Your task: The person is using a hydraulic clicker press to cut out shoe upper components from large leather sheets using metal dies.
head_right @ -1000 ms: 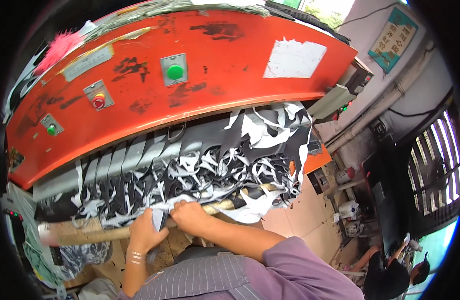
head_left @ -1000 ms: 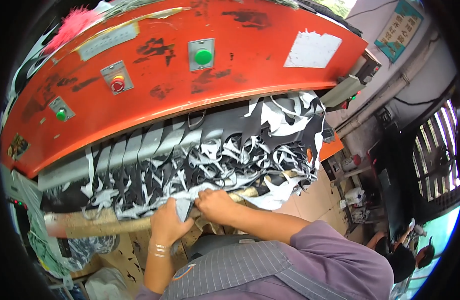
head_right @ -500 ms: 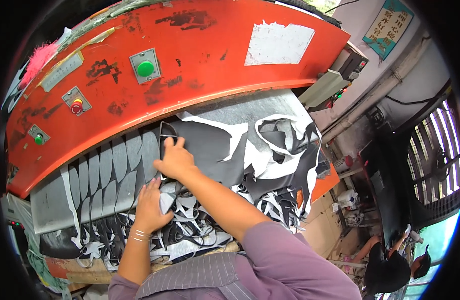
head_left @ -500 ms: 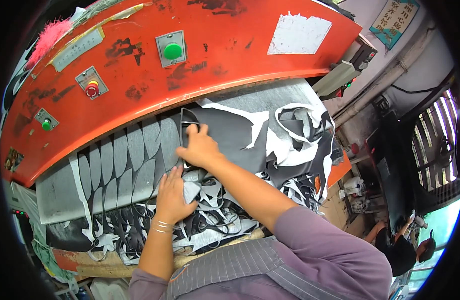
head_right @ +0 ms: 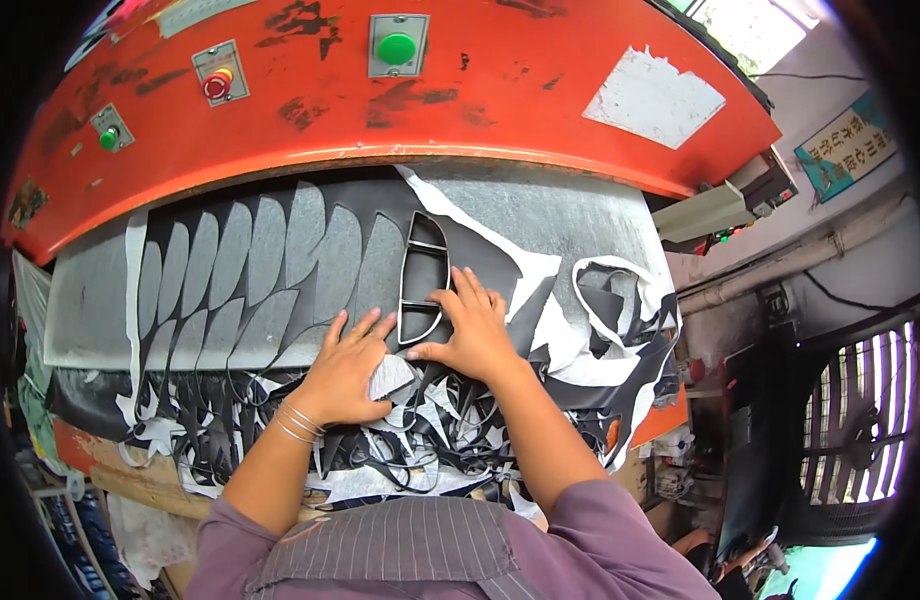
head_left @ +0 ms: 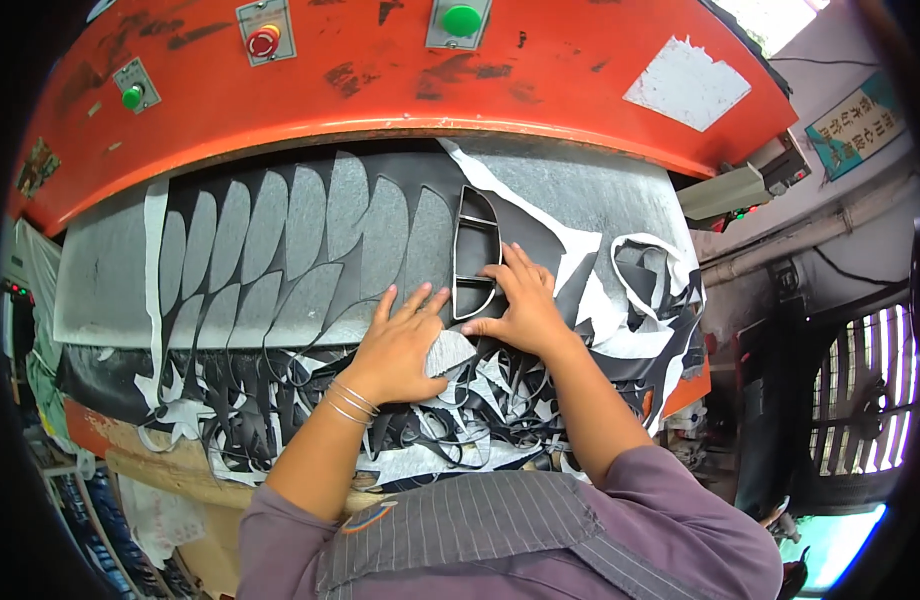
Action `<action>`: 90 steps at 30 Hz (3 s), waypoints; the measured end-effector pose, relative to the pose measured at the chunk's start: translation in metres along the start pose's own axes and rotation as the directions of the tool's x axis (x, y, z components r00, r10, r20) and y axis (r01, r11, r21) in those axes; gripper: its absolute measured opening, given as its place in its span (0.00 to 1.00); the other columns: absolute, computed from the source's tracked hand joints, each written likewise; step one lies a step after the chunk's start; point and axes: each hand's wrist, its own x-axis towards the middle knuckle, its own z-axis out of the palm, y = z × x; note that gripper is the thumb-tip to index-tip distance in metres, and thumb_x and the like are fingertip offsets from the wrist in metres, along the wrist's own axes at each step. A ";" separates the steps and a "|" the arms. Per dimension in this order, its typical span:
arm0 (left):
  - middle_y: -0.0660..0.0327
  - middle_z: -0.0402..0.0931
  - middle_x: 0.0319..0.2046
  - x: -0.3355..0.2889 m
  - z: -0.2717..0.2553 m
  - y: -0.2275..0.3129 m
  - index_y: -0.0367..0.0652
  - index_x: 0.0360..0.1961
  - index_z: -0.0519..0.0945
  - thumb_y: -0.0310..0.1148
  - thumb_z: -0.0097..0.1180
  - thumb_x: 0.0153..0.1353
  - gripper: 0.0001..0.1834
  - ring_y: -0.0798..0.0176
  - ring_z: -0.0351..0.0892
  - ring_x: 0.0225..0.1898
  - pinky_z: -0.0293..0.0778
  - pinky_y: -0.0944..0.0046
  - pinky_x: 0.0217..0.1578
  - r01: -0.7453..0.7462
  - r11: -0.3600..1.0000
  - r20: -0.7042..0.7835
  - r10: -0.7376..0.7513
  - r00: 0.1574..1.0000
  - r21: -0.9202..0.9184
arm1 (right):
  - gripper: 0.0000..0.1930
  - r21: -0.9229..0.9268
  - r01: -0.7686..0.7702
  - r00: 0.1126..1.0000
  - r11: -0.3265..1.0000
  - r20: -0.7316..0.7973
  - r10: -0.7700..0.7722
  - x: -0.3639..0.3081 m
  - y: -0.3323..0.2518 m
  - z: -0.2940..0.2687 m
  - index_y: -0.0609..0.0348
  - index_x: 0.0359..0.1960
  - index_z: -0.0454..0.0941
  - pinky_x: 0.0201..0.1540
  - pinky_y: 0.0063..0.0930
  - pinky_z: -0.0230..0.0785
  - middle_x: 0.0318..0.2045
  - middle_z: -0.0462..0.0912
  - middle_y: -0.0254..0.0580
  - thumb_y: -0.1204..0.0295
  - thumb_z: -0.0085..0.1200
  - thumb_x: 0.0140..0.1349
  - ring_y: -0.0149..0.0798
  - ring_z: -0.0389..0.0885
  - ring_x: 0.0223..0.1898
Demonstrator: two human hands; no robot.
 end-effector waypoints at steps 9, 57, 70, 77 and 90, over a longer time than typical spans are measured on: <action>0.49 0.59 0.66 -0.005 0.005 -0.002 0.38 0.42 0.73 0.45 0.62 0.38 0.30 0.49 0.50 0.70 0.38 0.43 0.68 -0.043 0.999 0.003 0.043 0.999 0.018 | 0.36 0.014 0.013 0.998 1.000 -0.061 -0.012 -0.009 0.000 0.007 0.57 0.45 0.75 0.62 0.56 0.46 0.55 0.71 0.62 0.48 0.71 0.35 0.58 0.59 0.66; 0.47 0.77 0.27 -0.189 -0.012 0.082 0.38 0.36 0.70 0.44 0.64 0.38 0.27 0.43 0.78 0.33 0.73 0.47 0.34 0.388 0.906 0.003 -0.394 0.919 0.168 | 0.13 -0.071 0.240 0.945 0.968 0.244 -0.216 -0.154 -0.163 0.035 0.57 0.31 0.78 0.34 0.37 0.75 0.28 0.80 0.45 0.66 0.59 0.45 0.47 0.81 0.34; 0.43 0.62 0.62 -0.013 -0.006 0.020 0.28 0.54 0.66 0.37 0.65 0.38 0.40 0.44 0.59 0.65 0.53 0.50 0.65 0.048 0.996 -0.081 -0.042 0.996 0.081 | 0.40 0.153 -0.526 0.851 0.837 0.093 0.517 0.058 -0.051 -0.019 0.57 0.57 0.61 0.51 0.48 0.70 0.54 0.67 0.62 0.46 0.60 0.48 0.62 0.76 0.49; 0.42 0.68 0.56 0.021 -0.026 0.002 0.35 0.59 0.67 0.41 0.62 0.41 0.41 0.44 0.63 0.62 0.56 0.51 0.63 0.112 0.991 0.101 -0.104 0.989 -0.075 | 0.36 0.167 -0.583 0.812 0.795 0.084 0.578 0.049 0.001 -0.051 0.58 0.55 0.64 0.55 0.44 0.67 0.54 0.67 0.64 0.51 0.59 0.48 0.61 0.74 0.51; 0.52 0.67 0.62 0.075 0.004 -0.010 0.33 0.61 0.63 0.39 0.60 0.45 0.41 0.53 0.53 0.70 0.30 0.52 0.70 0.144 0.895 0.168 -0.079 0.983 -0.422 | 0.34 -0.016 -0.596 0.787 0.803 0.188 0.588 0.054 0.126 -0.063 0.67 0.55 0.70 0.57 0.41 0.66 0.51 0.76 0.63 0.56 0.64 0.52 0.58 0.74 0.54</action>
